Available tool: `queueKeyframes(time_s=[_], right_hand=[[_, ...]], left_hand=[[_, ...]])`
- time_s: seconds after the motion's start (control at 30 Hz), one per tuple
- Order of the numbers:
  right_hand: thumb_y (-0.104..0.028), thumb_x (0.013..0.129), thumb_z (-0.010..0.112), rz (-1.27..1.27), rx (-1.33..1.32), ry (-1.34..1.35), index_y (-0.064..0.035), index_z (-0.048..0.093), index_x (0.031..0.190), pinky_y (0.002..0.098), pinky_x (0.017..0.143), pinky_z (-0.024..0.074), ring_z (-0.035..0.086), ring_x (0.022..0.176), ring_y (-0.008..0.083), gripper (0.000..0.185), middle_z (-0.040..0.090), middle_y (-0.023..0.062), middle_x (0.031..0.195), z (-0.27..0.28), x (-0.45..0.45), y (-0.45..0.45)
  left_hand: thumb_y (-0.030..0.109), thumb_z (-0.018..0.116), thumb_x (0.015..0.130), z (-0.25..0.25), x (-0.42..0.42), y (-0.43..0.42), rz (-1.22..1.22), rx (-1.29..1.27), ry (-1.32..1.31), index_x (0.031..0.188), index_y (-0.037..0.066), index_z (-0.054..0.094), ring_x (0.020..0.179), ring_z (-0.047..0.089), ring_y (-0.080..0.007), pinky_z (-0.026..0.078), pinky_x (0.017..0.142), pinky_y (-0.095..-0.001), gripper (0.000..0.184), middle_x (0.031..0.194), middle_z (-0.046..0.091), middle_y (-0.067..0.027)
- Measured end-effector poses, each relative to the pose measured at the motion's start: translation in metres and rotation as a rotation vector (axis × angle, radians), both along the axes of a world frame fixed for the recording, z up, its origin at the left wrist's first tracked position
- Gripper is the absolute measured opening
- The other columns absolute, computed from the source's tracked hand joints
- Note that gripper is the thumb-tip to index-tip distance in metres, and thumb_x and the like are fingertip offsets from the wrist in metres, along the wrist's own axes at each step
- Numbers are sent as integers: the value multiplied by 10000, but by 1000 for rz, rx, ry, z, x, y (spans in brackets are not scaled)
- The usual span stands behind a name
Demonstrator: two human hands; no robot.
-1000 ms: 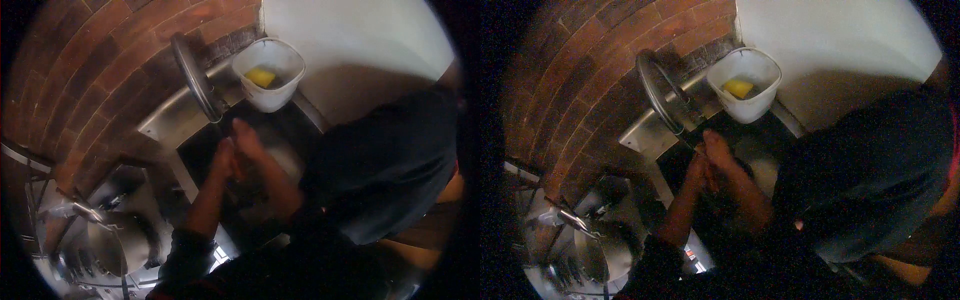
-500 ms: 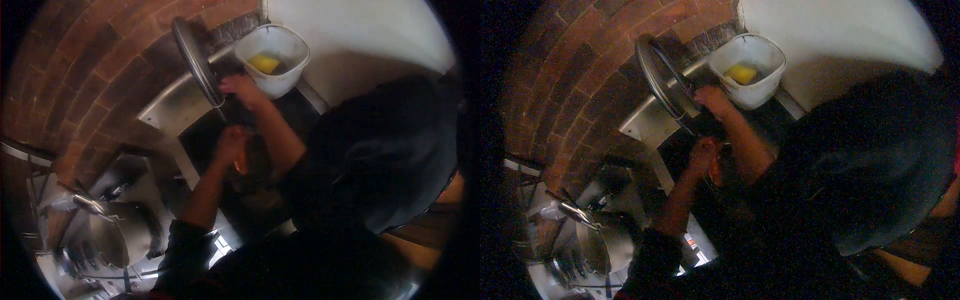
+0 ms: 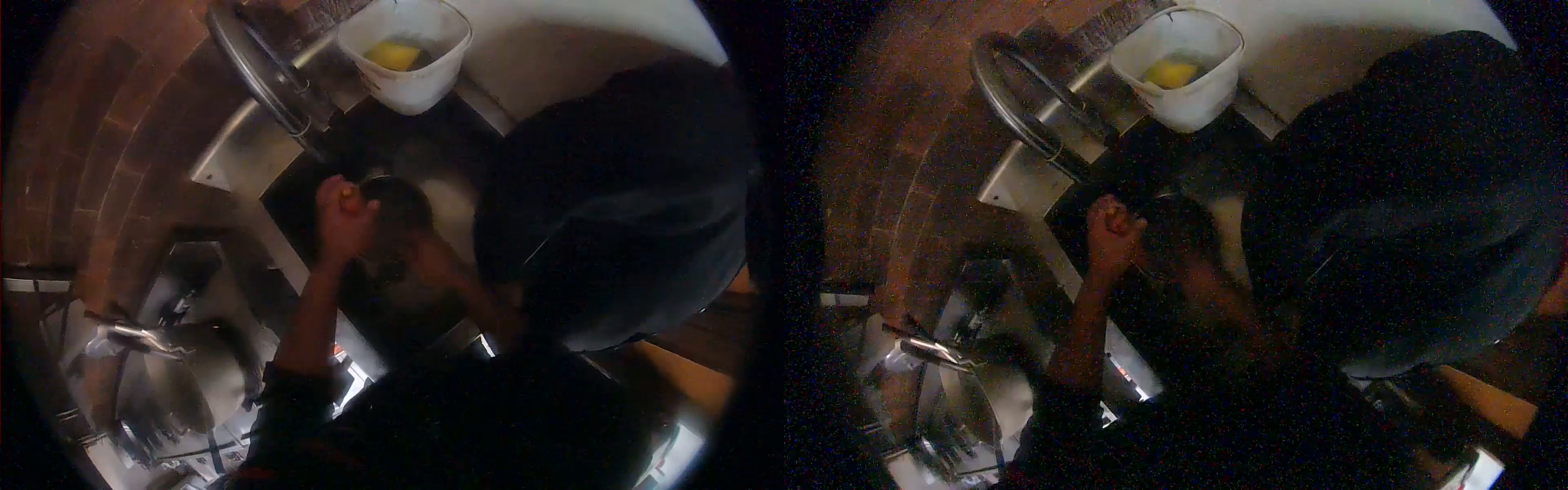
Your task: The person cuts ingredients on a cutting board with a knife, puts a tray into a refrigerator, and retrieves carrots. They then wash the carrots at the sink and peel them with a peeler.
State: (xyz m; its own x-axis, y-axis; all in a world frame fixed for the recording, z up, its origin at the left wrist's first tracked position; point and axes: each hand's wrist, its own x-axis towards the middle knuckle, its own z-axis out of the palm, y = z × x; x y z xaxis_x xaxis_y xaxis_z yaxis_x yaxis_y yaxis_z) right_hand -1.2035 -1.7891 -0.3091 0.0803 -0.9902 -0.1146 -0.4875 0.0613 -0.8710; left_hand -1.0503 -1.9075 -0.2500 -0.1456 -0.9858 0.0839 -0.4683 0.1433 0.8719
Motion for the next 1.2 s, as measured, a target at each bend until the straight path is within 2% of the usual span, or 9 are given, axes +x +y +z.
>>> queueKeyframes(time_s=[0.2, 0.3, 0.37, 0.43, 0.6, 0.63, 0.67, 0.77, 1.2], right_hand=[[-184, 918, 463, 81, 58, 178, -40, 554, 1157, 382, 909, 441, 580, 1004, 259, 293, 612, 129, 1099, 5, 6, 30], [-208, 911, 476, 180, 211, 222, -43, 554, 1161, 403, 934, 422, 572, 1032, 269, 309, 612, 130, 1106, -17, 18, 56], [-223, 906, 485, 416, 394, 223, -45, 554, 1164, 417, 951, 409, 566, 1050, 276, 321, 612, 131, 1111, -51, 29, 76], [-239, 901, 494, 1097, 944, -207, -47, 554, 1167, 431, 967, 395, 560, 1068, 283, 334, 612, 131, 1115, -235, 40, 51], [-390, 861, 502, 304, 317, 530, -87, 550, 1221, 607, 1027, 173, 429, 1207, 381, 472, 566, 150, 1202, 60, 52, 127], [-420, 853, 503, 290, 303, 563, -95, 549, 1231, 642, 1039, 129, 402, 1235, 401, 500, 557, 154, 1220, 76, 55, 137], [-420, 853, 503, 278, 320, 572, -95, 549, 1231, 642, 1039, 129, 402, 1235, 401, 500, 557, 154, 1220, 86, 63, 144], [-488, 853, 478, 453, 473, 829, -95, 572, 1211, 635, 1054, 119, 350, 1280, 389, 540, 513, 200, 1257, 115, 86, 153], [-477, 829, 565, -167, -90, 599, -82, 598, 1160, 641, 999, 247, 332, 1289, 409, 516, 501, 184, 1281, 114, 135, 287]], left_hand=[[188, 693, 788, -65, 3, 35, -468, -953, -620, 1091, 20, 500, 1069, 473, -313, 281, 1062, -441, 396, 1066, 502, -145], [216, 625, 819, -59, 12, 73, -721, -768, -812, 1114, 16, 535, 1141, 427, -351, 281, 1054, -478, 367, 1193, 477, -203], [246, 502, 868, -11, -4, 79, -200, -347, 1, 1033, 82, 608, 1061, 507, -327, 367, 955, -483, 255, 1095, 560, -164], [235, 539, 849, -51, 9, 80, -477, -394, -434, 1053, 76, 587, 1065, 494, -328, 362, 959, -481, 263, 1097, 548, -174], [77, 698, 745, -86, 23, 107, -896, -907, -816, 1188, 38, 457, 930, 543, -228, 468, 827, -395, 506, 1061, 546, -105], [148, 695, 765, -74, 9, 110, -679, -546, -225, 1189, 35, 457, 980, 526, -269, 437, 874, -402, 499, 1091, 531, -149], [220, 692, 785, -65, 1, 109, -412, -173, 326, 1190, 33, 457, 1030, 510, -310, 406, 920, -409, 504, 1121, 516, -193], [260, 705, 785, -120, 14, 82, -721, 270, -44, 1230, 1, 425, 993, 553, -292, 436, 890, -385, 586, 1132, 531, -191], [230, 783, 714, -2, 5, 150, -478, 211, -1, 1088, 12, 532, 870, 587, -208, 488, 761, -340, 500, 972, 598, -95]])
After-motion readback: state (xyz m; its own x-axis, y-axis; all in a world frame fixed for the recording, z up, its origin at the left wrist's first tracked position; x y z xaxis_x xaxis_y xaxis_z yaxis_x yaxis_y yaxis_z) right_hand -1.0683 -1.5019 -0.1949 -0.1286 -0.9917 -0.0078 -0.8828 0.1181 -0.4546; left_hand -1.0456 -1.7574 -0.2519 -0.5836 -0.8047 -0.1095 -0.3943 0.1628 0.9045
